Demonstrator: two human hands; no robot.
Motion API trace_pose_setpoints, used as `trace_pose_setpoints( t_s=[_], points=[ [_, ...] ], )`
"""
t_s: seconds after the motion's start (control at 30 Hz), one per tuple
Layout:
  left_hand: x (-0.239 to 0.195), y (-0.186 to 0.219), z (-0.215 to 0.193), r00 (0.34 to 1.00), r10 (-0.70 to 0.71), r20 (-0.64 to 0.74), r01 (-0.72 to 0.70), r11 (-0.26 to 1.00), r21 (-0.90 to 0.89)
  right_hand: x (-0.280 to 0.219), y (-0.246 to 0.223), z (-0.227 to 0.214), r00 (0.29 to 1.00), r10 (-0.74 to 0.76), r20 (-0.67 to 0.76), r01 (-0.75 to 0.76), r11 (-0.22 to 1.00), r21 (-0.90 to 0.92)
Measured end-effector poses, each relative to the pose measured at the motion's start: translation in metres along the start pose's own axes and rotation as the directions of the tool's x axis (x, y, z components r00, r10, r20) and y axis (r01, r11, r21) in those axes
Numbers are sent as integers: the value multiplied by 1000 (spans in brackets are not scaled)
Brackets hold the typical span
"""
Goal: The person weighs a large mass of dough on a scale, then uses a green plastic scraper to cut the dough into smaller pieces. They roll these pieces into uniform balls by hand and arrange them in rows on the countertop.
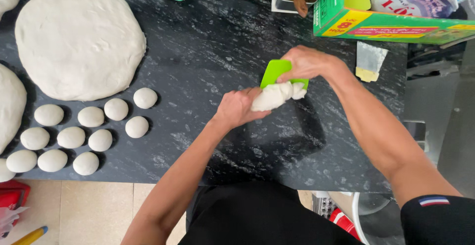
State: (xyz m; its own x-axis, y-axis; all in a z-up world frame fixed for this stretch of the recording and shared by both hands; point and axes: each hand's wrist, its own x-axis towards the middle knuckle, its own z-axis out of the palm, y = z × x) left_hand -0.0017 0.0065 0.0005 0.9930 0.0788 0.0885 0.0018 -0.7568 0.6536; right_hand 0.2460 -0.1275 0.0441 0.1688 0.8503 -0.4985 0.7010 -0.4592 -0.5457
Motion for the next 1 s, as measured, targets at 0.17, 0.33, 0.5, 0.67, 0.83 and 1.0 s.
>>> trace_pose_setpoints(
  t_s=[0.17, 0.33, 0.5, 0.67, 0.83, 1.0],
  points=[
    [-34, 12, -29, 993, -121, 8, 121, 993, -8, -51, -4, 30, 972, 129, -195, -55, 936, 348],
    [-63, 27, -25, 970, 34, -243, -5, 993, 118, -125, -18, 46, 912, 372, -173, -108, 623, 775],
    [-51, 25, -21, 998, -12, -67, 15, 999, 42, -100, -64, 105, 960, 201, -194, 47, 569, 821],
    [-33, 21, -80, 946, -252, 206, 311, 884, -350, -99, -45, 90, 921, 336, -198, 67, 364, 929],
    [-40, 47, -69, 906, -422, -24, 413, 896, -160, -95, -22, 67, 840, 406, -360, 34, 622, 782],
    [-73, 33, -43, 882, -321, -346, 393, 905, 161, -97, -50, 77, 621, 93, -778, 125, 968, 215]
  ],
)
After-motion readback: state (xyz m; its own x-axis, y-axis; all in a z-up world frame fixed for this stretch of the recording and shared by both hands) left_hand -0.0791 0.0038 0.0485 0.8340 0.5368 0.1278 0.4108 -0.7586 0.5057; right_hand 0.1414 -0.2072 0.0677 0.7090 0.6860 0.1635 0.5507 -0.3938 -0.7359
